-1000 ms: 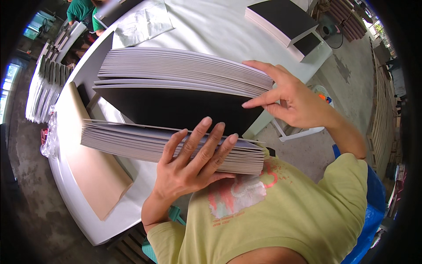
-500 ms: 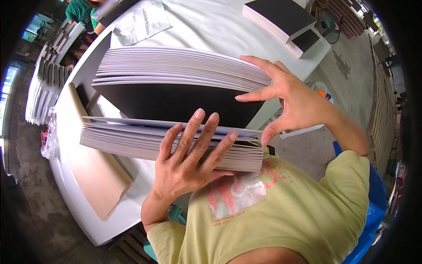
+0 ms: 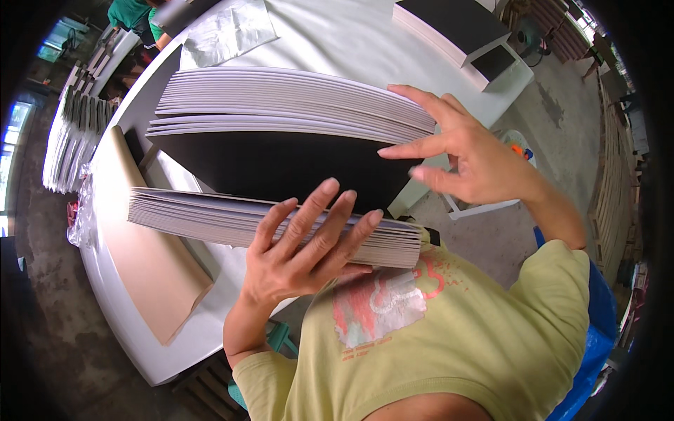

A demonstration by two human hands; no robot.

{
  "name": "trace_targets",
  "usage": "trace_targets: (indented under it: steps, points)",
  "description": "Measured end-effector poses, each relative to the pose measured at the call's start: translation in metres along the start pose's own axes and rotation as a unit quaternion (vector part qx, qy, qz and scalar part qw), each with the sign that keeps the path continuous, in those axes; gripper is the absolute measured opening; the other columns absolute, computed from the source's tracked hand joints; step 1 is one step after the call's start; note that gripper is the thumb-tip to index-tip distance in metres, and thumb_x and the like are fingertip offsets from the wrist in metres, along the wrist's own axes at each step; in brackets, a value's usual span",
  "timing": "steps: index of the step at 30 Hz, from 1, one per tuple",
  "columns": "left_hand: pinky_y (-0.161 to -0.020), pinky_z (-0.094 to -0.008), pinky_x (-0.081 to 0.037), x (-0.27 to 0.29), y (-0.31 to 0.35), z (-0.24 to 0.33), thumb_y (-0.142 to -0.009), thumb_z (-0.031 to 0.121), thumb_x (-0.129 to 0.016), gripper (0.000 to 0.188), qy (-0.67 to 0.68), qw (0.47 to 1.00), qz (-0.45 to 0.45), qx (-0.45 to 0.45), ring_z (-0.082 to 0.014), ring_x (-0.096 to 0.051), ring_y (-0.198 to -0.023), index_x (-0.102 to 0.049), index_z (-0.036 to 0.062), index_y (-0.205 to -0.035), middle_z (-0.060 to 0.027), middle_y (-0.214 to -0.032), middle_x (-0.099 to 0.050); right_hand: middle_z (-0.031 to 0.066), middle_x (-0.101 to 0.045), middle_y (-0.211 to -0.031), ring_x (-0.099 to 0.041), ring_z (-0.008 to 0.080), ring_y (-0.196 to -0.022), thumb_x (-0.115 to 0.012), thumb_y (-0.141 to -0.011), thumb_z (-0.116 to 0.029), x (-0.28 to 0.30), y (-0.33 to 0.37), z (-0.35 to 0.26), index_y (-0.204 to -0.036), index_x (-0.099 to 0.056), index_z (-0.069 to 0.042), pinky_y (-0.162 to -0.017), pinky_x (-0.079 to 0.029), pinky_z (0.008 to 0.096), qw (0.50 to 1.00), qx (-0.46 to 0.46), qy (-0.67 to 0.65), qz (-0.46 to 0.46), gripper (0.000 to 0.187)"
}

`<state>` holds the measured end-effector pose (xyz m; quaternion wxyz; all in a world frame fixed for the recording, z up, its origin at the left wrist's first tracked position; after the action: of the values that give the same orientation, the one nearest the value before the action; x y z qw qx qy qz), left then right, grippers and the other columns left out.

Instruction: The person flips through a thick stack of paper boards by hand to count or inspect them, then carries a finished stack across the factory floor and places it onto a larger pile.

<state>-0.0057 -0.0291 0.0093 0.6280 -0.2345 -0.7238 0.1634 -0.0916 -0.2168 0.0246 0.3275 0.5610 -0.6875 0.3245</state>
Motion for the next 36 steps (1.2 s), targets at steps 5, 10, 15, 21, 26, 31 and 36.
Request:
trace_targets:
  steps: [5, 10, 15, 21, 26, 31, 36]
  points:
    - [-0.096, -0.0396, -0.037, -0.001, -0.007, -0.002, -0.072, 0.069, -0.045, 0.059, 0.016, 0.997, -0.063, 0.038, -0.0282, -0.049, -0.123, -0.059, 0.0404, -0.121, 0.0006, -0.126, -0.059, 0.0206, -0.029, -0.145, -0.041, 0.0334, -0.113, -0.085, -0.048, -0.051, 0.003, 0.001, -0.009, -0.114, -0.067, -0.016, -0.099, -0.038, 0.0405, 0.999, 0.024, 0.024, -0.008, 0.077]
    - [-0.099, -0.0407, -0.034, 0.000, -0.007, -0.001, -0.073, 0.069, -0.042, 0.058, 0.008, 0.996, -0.079, 0.037, -0.0290, -0.047, -0.125, -0.057, 0.0420, -0.122, -0.0009, -0.128, -0.058, 0.0197, -0.026, -0.145, -0.040, 0.0346, -0.115, -0.086, -0.044, -0.051, 0.003, 0.000, -0.008, -0.115, -0.067, -0.017, -0.100, -0.038, 0.0423, 0.999, 0.025, 0.036, -0.021, 0.081]
    - [-0.102, -0.0373, -0.034, 0.001, -0.007, -0.003, -0.074, 0.068, -0.047, 0.058, 0.022, 0.997, -0.064, 0.025, -0.0236, -0.048, -0.125, -0.056, 0.0396, -0.124, -0.0020, -0.133, -0.053, 0.0193, -0.026, -0.146, -0.039, 0.0346, -0.117, -0.086, -0.045, -0.048, 0.004, -0.001, -0.005, -0.114, -0.067, -0.020, -0.100, -0.038, 0.0420, 0.999, 0.026, 0.036, -0.014, 0.077]
    - [-0.099, -0.0380, -0.036, 0.005, -0.004, -0.002, -0.078, 0.064, -0.052, 0.055, 0.019, 1.000, -0.020, 0.007, -0.0135, -0.050, -0.120, -0.060, 0.0317, -0.122, 0.0075, -0.129, -0.055, 0.0160, -0.030, -0.147, -0.040, 0.0324, -0.118, -0.080, -0.067, -0.029, 0.007, -0.004, 0.002, -0.112, -0.069, -0.023, -0.099, -0.037, 0.0397, 0.994, -0.043, -0.082, -0.052, 0.047]
    - [-0.101, -0.0374, -0.035, 0.000, 0.002, 0.001, -0.080, 0.065, -0.049, 0.055, 0.002, 1.000, -0.025, -0.019, -0.0136, -0.051, -0.121, -0.059, 0.0317, -0.123, 0.0084, -0.125, -0.058, 0.0168, -0.031, -0.146, -0.041, 0.0305, -0.115, -0.078, -0.071, -0.026, 0.001, 0.002, -0.001, -0.111, -0.069, -0.023, -0.098, -0.037, 0.0396, 1.000, 0.006, -0.015, -0.010, 0.042]
    - [-0.103, -0.0379, -0.032, 0.002, -0.005, 0.000, -0.079, 0.067, -0.045, 0.060, 0.012, 0.998, -0.062, 0.023, -0.0195, -0.048, -0.125, -0.056, 0.0331, -0.127, 0.0069, -0.128, -0.056, 0.0213, -0.025, -0.147, -0.037, 0.0333, -0.118, -0.084, -0.056, -0.045, 0.003, 0.003, -0.010, -0.114, -0.067, -0.019, -0.100, -0.034, 0.0414, 1.000, 0.017, 0.004, -0.017, 0.066]
    - [-0.104, -0.0387, -0.031, 0.002, -0.006, 0.000, -0.077, 0.067, -0.046, 0.062, 0.016, 0.996, -0.080, 0.021, -0.0219, -0.046, -0.126, -0.053, 0.0333, -0.129, 0.0055, -0.130, -0.055, 0.0198, -0.018, -0.150, -0.032, 0.0375, -0.127, -0.085, -0.044, -0.054, 0.000, 0.002, -0.007, -0.115, -0.066, -0.019, -0.104, -0.028, 0.0455, 0.999, -0.001, 0.027, -0.038, 0.082]
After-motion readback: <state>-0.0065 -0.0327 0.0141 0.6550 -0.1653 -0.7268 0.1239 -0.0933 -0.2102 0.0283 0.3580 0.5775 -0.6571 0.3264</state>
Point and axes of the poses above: each hand's wrist, its own y-axis away from the middle knuckle, its own x-axis out of the back of the hand, z = x × y, the point moved 6 cm from there along -y, towards the middle knuckle
